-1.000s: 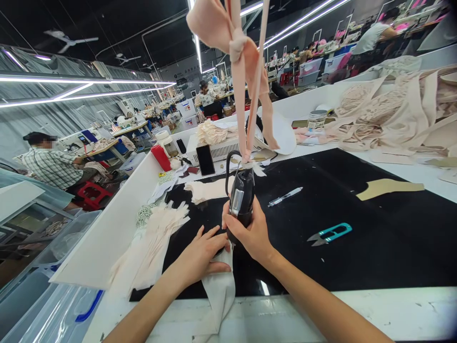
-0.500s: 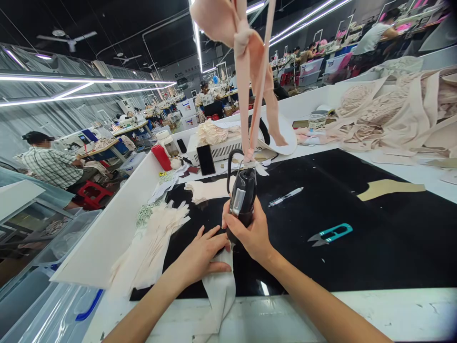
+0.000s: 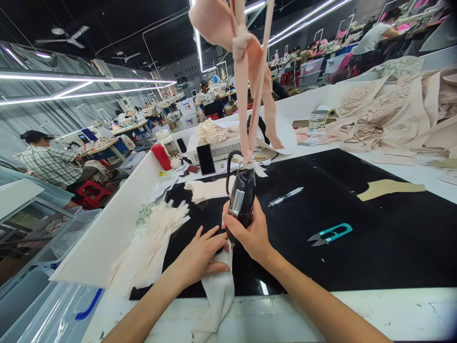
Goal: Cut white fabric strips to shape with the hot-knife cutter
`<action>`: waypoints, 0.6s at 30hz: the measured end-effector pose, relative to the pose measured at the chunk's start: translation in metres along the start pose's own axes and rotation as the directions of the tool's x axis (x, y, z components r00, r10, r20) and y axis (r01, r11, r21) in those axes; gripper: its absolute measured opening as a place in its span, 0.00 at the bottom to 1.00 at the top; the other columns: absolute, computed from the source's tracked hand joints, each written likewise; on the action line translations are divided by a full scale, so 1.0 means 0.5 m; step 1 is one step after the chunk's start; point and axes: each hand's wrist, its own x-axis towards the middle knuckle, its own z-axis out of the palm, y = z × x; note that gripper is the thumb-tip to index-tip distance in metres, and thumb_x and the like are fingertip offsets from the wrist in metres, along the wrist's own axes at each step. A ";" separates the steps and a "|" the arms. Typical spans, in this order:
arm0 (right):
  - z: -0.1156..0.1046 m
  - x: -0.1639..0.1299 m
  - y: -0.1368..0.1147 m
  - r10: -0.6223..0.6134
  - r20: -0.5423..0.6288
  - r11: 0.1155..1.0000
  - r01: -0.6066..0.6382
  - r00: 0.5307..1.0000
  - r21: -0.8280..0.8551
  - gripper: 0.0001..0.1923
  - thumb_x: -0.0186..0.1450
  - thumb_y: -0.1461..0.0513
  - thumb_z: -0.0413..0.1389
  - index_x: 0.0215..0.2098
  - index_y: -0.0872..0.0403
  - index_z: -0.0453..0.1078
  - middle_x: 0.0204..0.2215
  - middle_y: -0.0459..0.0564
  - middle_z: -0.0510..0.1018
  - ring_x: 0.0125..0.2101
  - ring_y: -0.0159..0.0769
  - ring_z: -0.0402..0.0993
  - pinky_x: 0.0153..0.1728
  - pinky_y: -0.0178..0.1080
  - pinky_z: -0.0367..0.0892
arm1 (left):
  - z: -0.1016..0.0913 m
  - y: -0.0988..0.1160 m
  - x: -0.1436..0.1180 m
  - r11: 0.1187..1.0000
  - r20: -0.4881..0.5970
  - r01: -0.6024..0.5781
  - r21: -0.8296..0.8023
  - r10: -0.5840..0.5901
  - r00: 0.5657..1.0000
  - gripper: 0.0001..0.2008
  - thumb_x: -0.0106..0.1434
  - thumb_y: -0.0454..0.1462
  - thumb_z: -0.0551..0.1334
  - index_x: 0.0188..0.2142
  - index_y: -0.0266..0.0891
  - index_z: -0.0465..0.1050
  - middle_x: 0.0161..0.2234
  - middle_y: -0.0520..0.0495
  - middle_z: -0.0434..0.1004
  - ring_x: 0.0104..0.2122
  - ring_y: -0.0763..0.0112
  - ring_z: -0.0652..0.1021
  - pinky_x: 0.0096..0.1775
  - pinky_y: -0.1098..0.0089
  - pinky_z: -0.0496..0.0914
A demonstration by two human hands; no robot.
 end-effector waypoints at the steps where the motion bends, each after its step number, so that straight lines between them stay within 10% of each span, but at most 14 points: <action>1: 0.000 0.000 0.000 0.000 -0.001 1.000 0.000 1.000 -0.002 0.16 0.62 0.58 0.65 0.42 0.47 0.62 0.29 0.39 0.75 0.23 0.31 0.69 0.27 0.38 0.69 | -0.001 0.001 -0.001 1.000 0.002 0.005 0.008 -0.005 1.000 0.15 0.65 0.40 0.74 0.47 0.45 0.71 0.61 0.46 0.74 0.69 0.46 0.66 0.69 0.32 0.49; 18: 0.001 0.003 -0.003 0.004 -0.017 1.000 -0.005 1.000 -0.019 0.15 0.61 0.57 0.65 0.40 0.47 0.63 0.28 0.40 0.73 0.25 0.31 0.68 0.26 0.37 0.68 | -0.003 0.008 0.002 0.999 0.035 -0.012 0.052 0.011 0.999 0.29 0.66 0.40 0.73 0.64 0.54 0.68 0.67 0.46 0.69 0.73 0.45 0.58 0.68 0.28 0.45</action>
